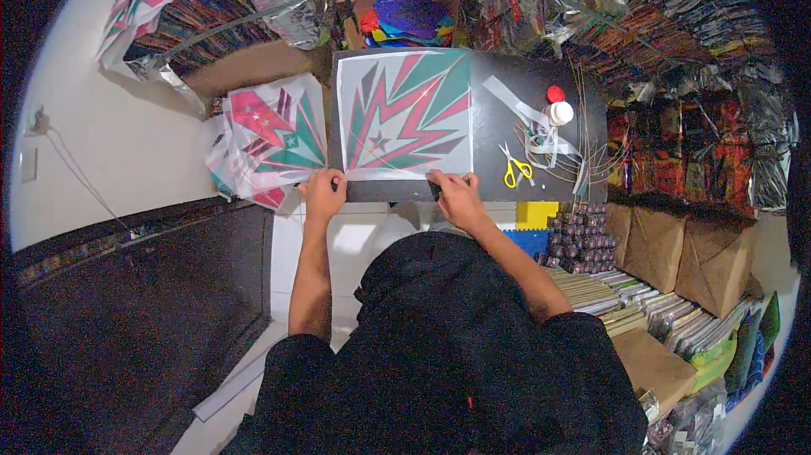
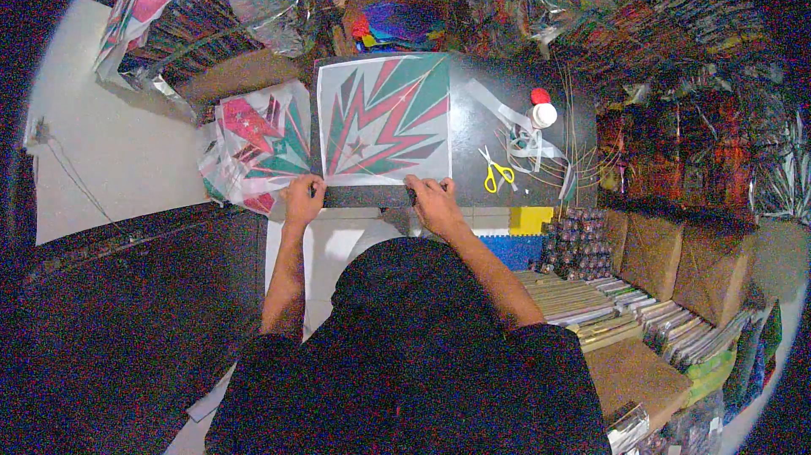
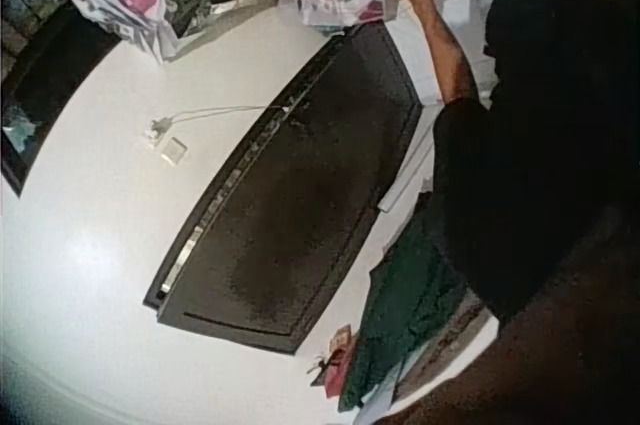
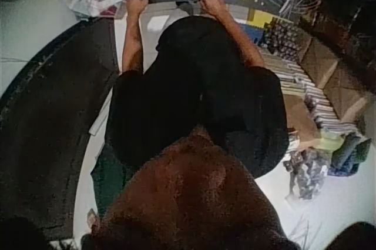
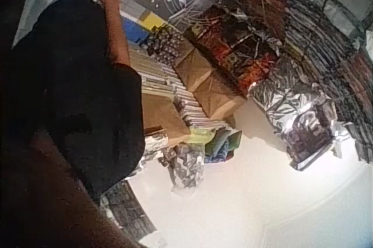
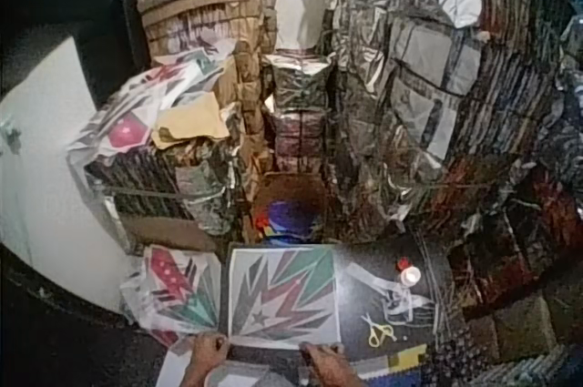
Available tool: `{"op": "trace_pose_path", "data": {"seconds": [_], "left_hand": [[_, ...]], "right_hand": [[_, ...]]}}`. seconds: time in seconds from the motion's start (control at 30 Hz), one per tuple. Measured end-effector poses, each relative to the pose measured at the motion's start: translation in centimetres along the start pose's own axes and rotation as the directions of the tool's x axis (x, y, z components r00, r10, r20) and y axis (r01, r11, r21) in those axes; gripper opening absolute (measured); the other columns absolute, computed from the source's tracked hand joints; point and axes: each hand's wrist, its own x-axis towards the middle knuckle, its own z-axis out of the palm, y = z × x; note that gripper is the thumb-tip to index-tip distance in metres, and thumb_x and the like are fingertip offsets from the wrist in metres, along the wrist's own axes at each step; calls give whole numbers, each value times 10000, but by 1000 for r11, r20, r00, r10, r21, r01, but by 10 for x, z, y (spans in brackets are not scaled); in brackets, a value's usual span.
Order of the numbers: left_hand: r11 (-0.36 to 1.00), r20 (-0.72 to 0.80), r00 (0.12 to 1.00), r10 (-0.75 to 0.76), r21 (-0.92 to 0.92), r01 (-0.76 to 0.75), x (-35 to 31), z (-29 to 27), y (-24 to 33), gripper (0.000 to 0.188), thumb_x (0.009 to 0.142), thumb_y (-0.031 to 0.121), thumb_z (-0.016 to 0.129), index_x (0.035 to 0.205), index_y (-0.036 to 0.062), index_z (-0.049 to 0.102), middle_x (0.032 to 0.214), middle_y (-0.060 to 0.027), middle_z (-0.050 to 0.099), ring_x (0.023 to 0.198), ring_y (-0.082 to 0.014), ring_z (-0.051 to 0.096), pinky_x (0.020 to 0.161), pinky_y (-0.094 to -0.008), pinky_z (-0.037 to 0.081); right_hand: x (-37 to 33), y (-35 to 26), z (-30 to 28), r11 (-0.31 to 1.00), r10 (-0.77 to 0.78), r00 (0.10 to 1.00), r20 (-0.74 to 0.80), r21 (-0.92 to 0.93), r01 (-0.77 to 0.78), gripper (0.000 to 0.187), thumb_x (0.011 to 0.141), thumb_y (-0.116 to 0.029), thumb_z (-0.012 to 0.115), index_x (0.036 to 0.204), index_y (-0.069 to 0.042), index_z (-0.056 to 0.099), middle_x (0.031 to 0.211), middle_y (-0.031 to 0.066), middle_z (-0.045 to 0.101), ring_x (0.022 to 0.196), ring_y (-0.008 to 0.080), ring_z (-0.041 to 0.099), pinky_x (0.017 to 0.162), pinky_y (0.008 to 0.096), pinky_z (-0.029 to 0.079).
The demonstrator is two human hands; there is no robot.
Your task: The person assembles a kite by attaching a thin wooden stick to the surface of a patterned kite sheet using white tape. They smooth the tape down with their fingers to secure the stick and then use yellow scissors to trim the excess tape.
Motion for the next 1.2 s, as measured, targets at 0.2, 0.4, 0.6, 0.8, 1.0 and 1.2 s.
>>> {"op": "trace_pose_path", "data": {"seconds": [0.2,0.4,0.6,0.8,1.0,1.2], "left_hand": [[992,-16,998,-63,107,64,3,-1,15,136,895,293,710,858,169,752,866,-21,717,922,-302,692,827,-562,410],[993,-46,993,-108,52,110,2,-3,21,130,850,288,760,835,159,748,859,-27,722,884,-308,697,820,-569,417],[976,-33,978,-207,-72,204,5,3,10,185,816,300,824,845,136,742,830,-30,693,857,-278,680,821,-552,423],[923,-133,985,-106,-381,47,7,27,-17,151,821,155,823,925,65,761,785,-38,668,767,-225,647,746,-399,487],[925,-83,993,-88,-378,51,3,7,7,145,863,120,786,972,25,773,842,-67,728,799,-189,676,752,-338,522],[915,-52,997,-63,-402,37,7,7,4,160,904,180,792,1002,53,780,839,-63,734,791,-166,677,757,-318,515]], "right_hand": [[0,0,0,1000,-1,1000,0,-3,1,695,880,-98,774,1497,-152,461,1277,106,683,1282,292,619,1071,590,347],[0,2,2,1000,-9,1000,-11,-1,9,692,886,-89,757,1506,-152,457,1278,91,686,1281,286,617,1076,585,342],[0,5,6,1000,-11,1000,-11,-5,11,677,893,-84,739,1506,-146,459,1312,72,679,1292,279,609,1091,586,334],[0,3,3,1000,-14,1000,-3,11,14,672,889,-79,741,1498,-144,463,1309,65,679,1287,276,612,1100,596,325],[0,4,5,1000,-15,1000,-23,5,15,676,882,-69,747,1489,-150,461,1305,62,680,1275,281,615,1095,606,324],[-1,1,2,1000,-24,999,-35,-1,24,691,869,-62,750,1489,-152,459,1300,66,681,1268,283,616,1089,601,327]]}}
